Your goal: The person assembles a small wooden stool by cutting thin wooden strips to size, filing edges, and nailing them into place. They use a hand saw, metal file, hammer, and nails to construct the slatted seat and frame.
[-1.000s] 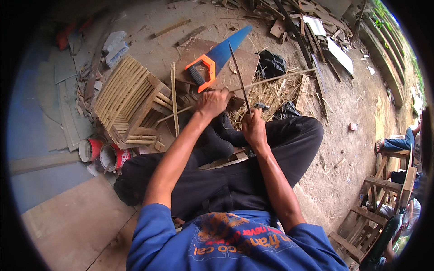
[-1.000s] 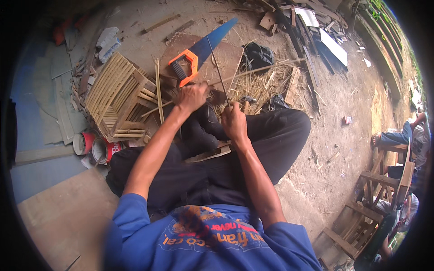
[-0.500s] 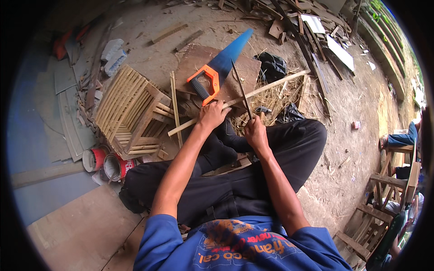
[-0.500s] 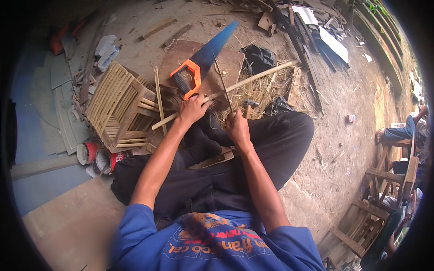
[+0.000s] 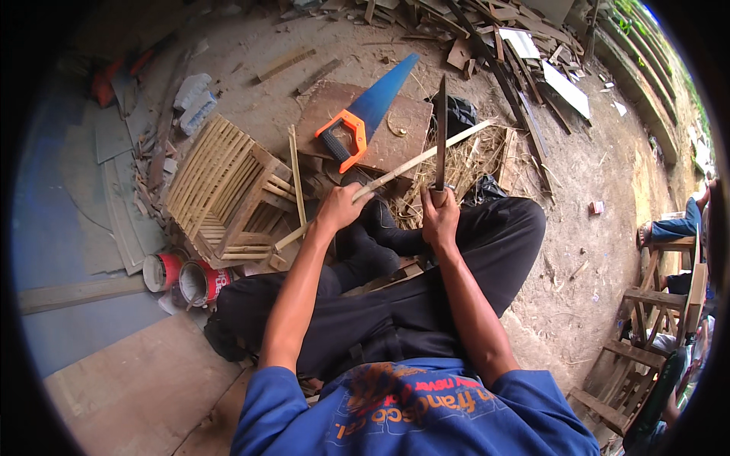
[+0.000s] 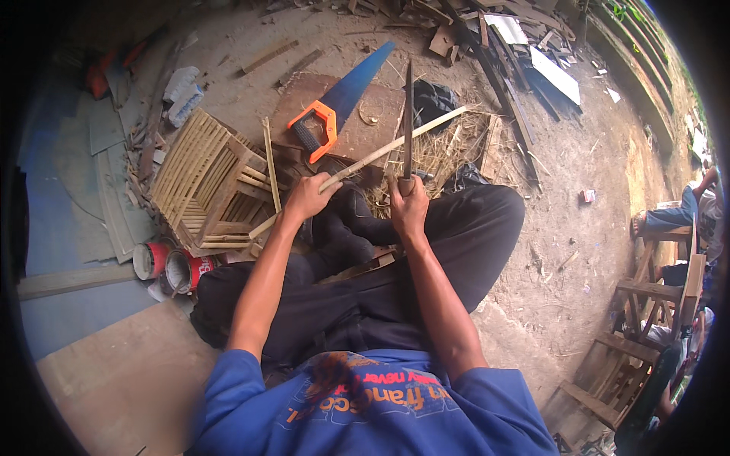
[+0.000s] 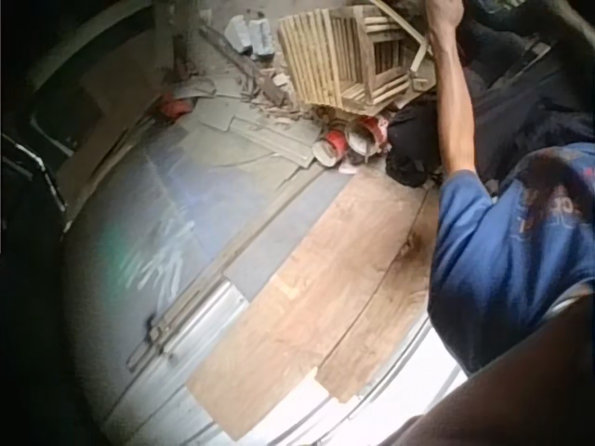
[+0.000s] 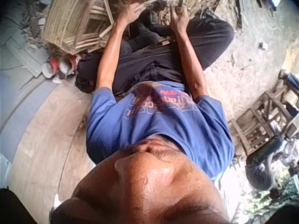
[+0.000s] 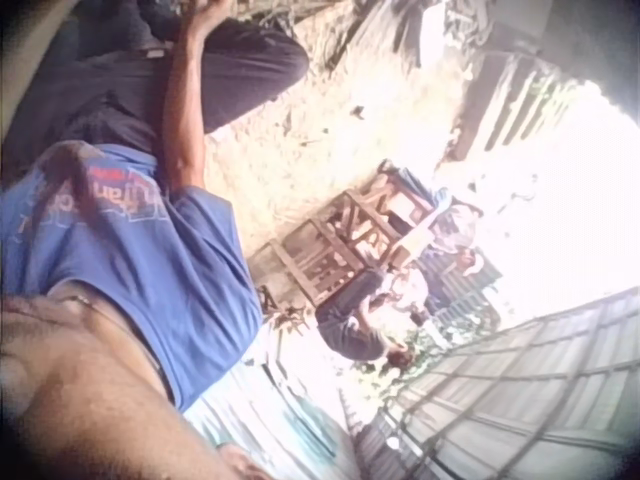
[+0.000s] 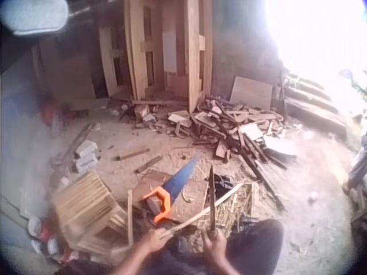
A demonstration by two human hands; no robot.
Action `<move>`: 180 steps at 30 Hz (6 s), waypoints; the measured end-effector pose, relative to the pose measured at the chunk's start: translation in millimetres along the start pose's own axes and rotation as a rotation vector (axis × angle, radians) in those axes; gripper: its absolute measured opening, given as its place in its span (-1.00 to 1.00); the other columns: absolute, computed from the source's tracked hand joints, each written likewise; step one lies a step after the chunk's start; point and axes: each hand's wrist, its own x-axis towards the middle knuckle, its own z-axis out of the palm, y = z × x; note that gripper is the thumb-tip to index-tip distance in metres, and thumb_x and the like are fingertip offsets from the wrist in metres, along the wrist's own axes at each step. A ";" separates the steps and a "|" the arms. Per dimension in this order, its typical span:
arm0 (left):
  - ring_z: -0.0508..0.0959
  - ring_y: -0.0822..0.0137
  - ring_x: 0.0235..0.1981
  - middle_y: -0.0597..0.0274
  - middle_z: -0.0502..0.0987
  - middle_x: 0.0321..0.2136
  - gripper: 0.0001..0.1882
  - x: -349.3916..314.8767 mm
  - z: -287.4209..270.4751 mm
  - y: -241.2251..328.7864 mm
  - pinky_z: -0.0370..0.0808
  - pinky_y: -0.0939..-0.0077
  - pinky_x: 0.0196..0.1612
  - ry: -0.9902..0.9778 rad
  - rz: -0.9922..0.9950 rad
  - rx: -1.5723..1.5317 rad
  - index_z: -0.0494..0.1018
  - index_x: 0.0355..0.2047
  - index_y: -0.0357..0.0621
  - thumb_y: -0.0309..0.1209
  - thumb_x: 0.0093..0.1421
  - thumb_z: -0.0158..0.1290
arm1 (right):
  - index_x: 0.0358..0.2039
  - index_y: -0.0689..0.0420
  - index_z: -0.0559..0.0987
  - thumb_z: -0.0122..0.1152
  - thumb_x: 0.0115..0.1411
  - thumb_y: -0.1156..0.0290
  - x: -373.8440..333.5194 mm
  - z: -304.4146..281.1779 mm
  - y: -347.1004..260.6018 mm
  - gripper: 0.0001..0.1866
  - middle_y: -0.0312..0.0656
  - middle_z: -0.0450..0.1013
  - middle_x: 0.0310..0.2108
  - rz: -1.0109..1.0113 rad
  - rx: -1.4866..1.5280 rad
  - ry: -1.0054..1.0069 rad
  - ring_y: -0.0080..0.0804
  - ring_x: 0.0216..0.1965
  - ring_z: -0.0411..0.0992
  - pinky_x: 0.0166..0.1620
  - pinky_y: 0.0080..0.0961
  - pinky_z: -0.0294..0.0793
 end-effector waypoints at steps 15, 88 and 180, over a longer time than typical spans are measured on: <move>0.53 -0.29 -0.29 -0.19 0.53 -0.46 -0.66 -54.0 -18.3 44.3 0.46 0.14 -0.35 0.067 -0.190 -0.291 0.53 -0.29 -0.23 -0.14 0.32 0.13 | -0.22 0.15 0.46 0.40 0.19 0.47 7.0 33.5 -77.1 -0.74 -0.33 0.51 -0.36 -0.151 0.528 0.146 -0.61 -0.37 0.45 -0.27 -0.58 0.47; 0.30 0.55 -0.39 0.33 0.34 -0.42 -0.74 -120.6 -83.0 158.6 0.28 0.60 -0.29 0.474 0.051 -0.746 0.34 -0.34 -0.25 -0.31 0.43 -0.12 | -0.41 0.10 0.47 0.45 -0.28 0.33 -38.5 -73.6 -203.1 -0.60 -0.21 0.41 -0.55 -1.042 -0.317 -0.585 -0.17 -0.50 0.47 -0.46 -0.26 0.42; 0.25 0.55 -0.67 0.37 0.26 -0.69 -0.49 -125.2 -70.6 169.9 0.13 0.54 -0.59 0.309 0.229 -0.695 0.31 -0.44 -0.17 0.08 0.33 -0.03 | -0.41 0.04 0.51 0.41 -0.32 0.35 -51.6 -105.6 -197.5 -0.63 -0.25 0.41 -0.55 -1.032 -0.312 -0.608 -0.21 -0.51 0.47 -0.38 -0.27 0.44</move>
